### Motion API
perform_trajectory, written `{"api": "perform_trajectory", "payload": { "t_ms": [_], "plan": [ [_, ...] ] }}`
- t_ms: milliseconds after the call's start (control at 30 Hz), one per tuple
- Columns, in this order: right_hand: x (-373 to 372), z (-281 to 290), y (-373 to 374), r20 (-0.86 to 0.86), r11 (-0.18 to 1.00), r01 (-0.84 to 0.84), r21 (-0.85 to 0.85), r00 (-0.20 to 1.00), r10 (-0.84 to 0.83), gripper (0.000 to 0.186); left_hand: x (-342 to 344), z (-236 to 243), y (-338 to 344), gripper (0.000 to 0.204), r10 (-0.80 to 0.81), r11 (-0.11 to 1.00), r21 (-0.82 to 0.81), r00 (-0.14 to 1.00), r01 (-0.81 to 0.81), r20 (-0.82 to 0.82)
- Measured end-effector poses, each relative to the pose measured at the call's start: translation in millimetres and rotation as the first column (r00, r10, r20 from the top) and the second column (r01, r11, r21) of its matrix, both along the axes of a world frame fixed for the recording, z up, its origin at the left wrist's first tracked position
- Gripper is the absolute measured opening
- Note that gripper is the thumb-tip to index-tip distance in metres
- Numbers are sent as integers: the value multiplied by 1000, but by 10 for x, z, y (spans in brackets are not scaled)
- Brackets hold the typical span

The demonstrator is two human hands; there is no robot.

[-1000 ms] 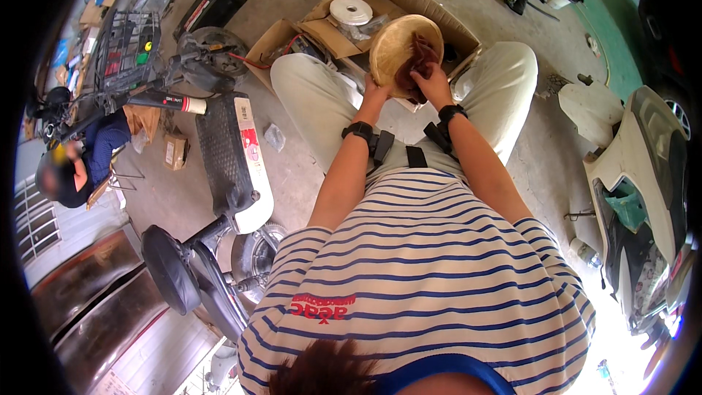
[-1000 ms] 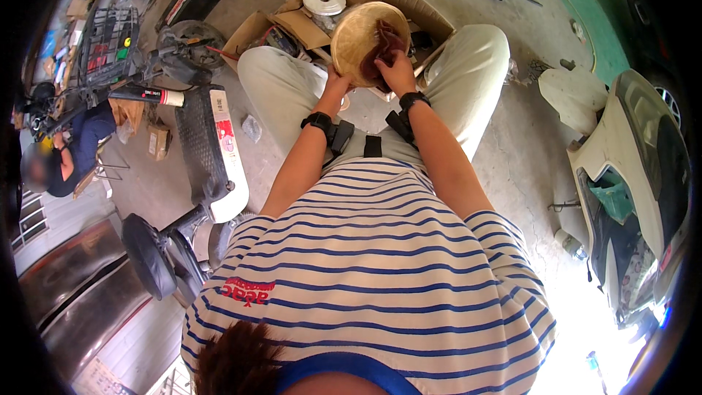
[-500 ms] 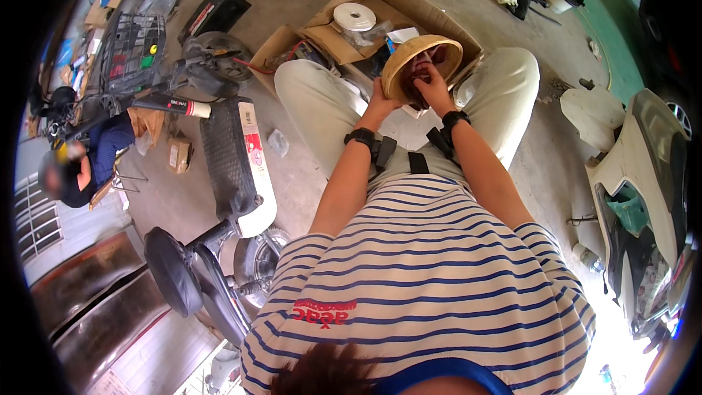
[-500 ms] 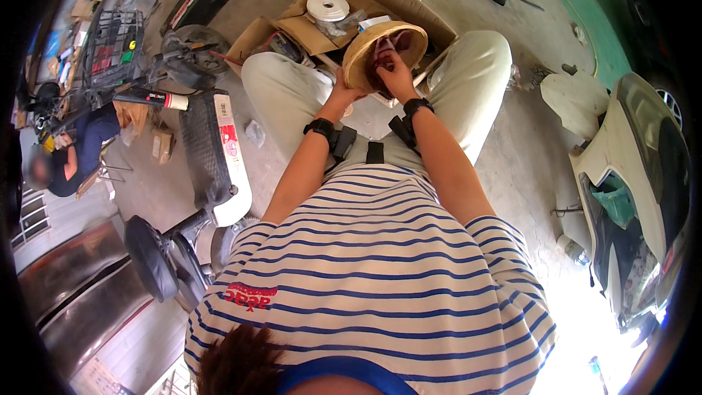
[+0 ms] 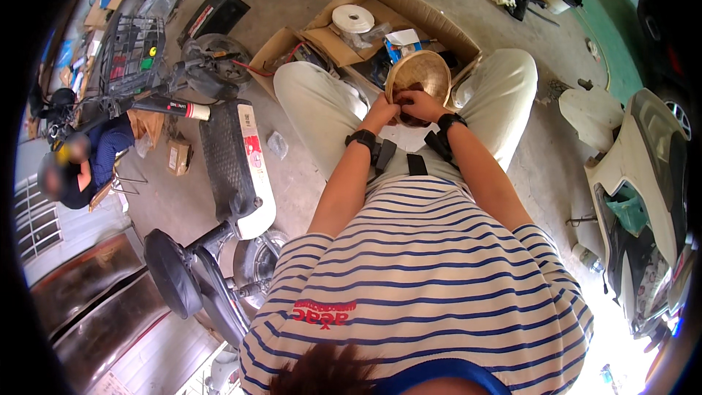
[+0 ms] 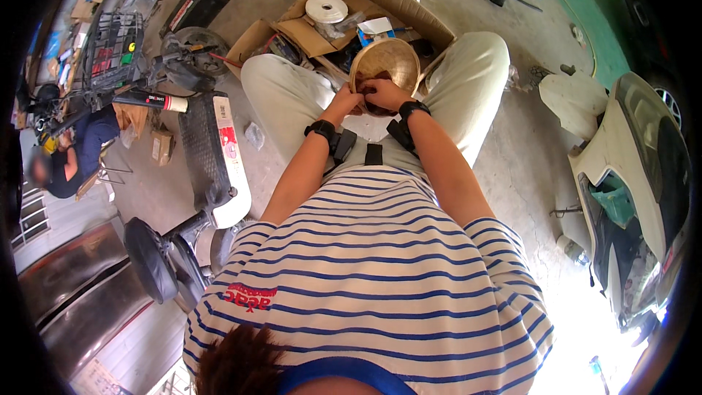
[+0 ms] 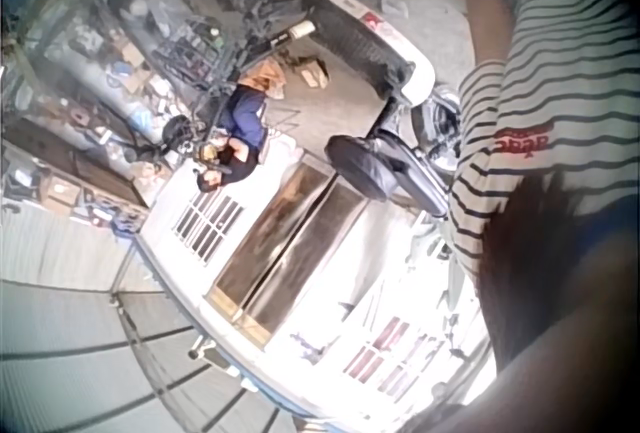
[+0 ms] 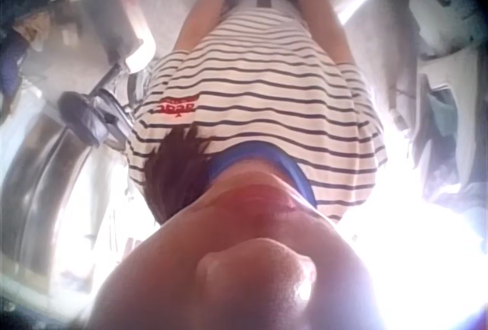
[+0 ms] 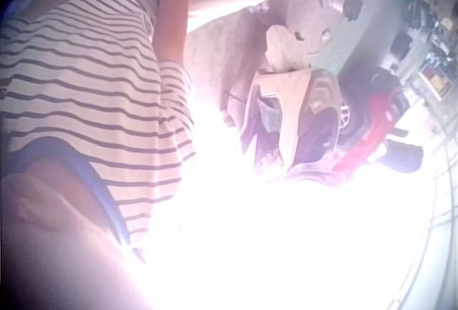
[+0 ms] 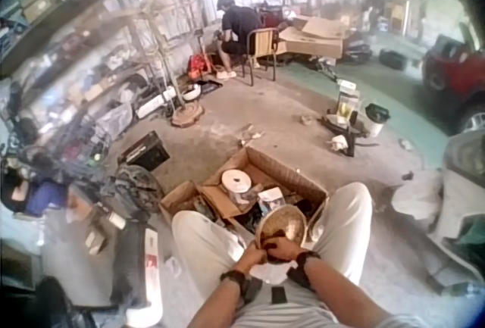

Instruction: The person sands the surface of a wooden bowl by hand with a piece of sandpaper while sitting on the floor, then places the bowl back into a cardboard box containing various parts and tools.

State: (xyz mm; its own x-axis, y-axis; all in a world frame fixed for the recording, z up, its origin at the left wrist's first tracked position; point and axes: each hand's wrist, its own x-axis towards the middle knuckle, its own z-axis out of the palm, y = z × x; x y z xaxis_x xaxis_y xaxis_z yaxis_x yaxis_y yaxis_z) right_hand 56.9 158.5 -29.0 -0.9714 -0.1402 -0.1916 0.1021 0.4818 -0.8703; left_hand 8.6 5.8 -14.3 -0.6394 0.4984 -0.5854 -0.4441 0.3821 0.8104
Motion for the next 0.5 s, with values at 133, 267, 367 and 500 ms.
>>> {"api": "perform_trajectory", "payload": {
  "t_ms": [133,267,367,500],
  "plan": [
    [9,-21,39,77,981,-56,184,996,42,26,-33,70,-11,40,83,996,20,991,-86,102],
    [3,-27,10,88,879,258,402,944,-317,31,-59,-54,-43,39,190,981,3,972,-192,140],
    [-52,-133,143,148,822,428,376,848,-510,33,-52,-105,-25,39,271,961,21,953,-276,132],
    [-117,-240,175,562,335,756,-563,647,-515,29,-73,-183,-25,42,258,965,-16,962,-260,-92]
  ]
}}
